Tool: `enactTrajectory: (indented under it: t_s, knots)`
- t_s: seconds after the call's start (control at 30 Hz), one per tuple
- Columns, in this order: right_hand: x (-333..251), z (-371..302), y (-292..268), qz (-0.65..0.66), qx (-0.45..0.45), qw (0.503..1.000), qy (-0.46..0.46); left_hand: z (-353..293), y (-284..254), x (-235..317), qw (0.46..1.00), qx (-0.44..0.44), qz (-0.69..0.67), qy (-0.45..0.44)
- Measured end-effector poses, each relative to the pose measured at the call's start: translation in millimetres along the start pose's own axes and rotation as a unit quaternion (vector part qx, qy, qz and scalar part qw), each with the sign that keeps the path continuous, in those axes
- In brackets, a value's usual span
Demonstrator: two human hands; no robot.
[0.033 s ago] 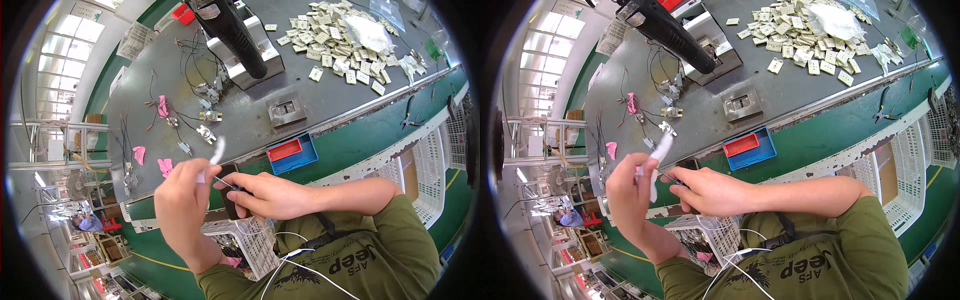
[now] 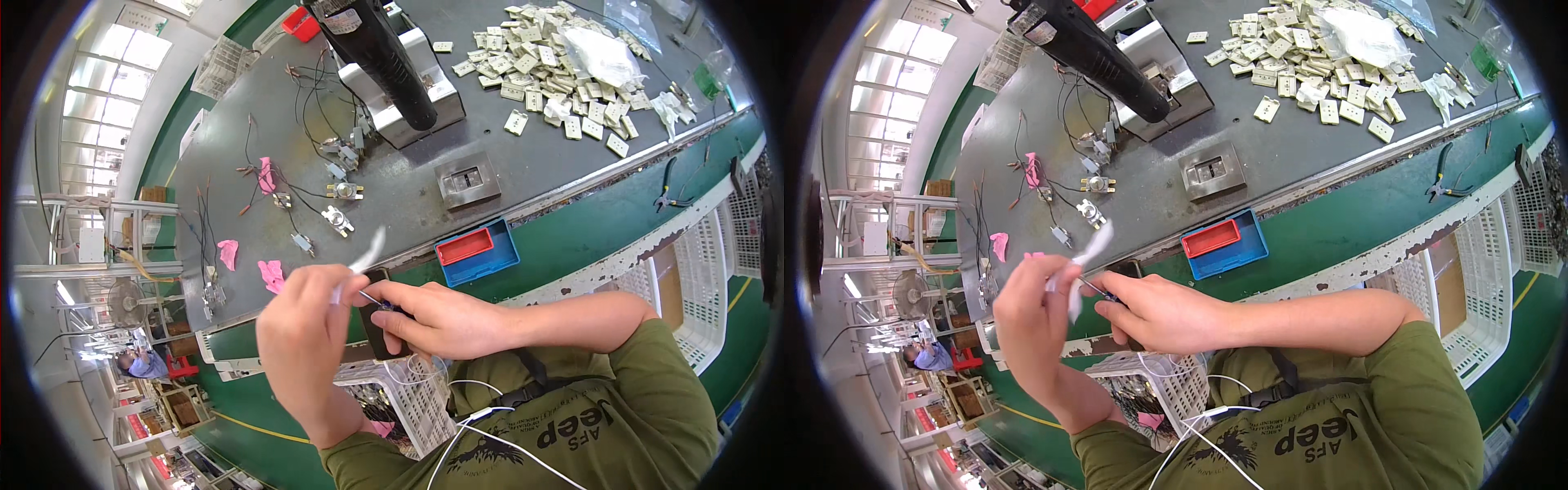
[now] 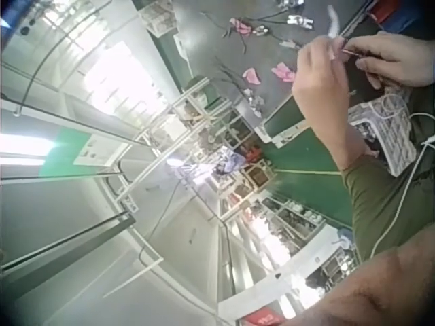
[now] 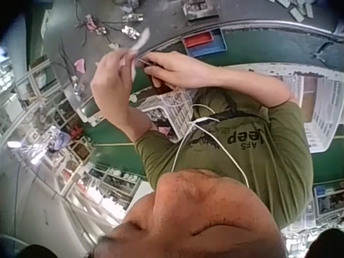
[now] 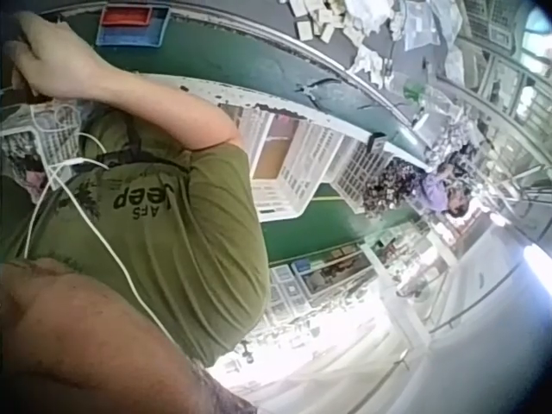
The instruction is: Applying a substance from a tube onto electronic parts and cleaning or wrapping them with a white cloth at a factory workbench.
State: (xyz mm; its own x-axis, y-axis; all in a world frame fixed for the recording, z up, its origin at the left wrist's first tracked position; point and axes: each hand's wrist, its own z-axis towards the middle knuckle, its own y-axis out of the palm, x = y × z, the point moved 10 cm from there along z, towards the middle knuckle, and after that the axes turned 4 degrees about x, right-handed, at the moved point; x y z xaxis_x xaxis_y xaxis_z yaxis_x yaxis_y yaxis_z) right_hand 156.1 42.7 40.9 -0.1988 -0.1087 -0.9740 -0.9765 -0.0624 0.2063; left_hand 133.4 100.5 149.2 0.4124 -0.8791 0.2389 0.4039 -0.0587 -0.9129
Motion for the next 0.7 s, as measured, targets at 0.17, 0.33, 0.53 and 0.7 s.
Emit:
enactTrajectory:
  t_s: [0.17,0.33,0.53,0.7]
  knots:
    - [14,3,-11,-0.025,0.058,0.997,-0.045,-25,6,25,1.0,-0.017,0.008,-0.013]
    - [-22,-6,-12,-0.034,0.083,0.984,-0.157,-43,-26,24,0.989,0.098,-0.11,-0.028]
    - [-26,-9,-14,-0.062,0.087,0.981,-0.162,-16,-27,-8,0.971,0.137,-0.192,-0.023]
    - [-22,-10,-12,-0.091,0.077,0.981,-0.155,-17,-2,-11,0.95,0.091,-0.297,-0.042]
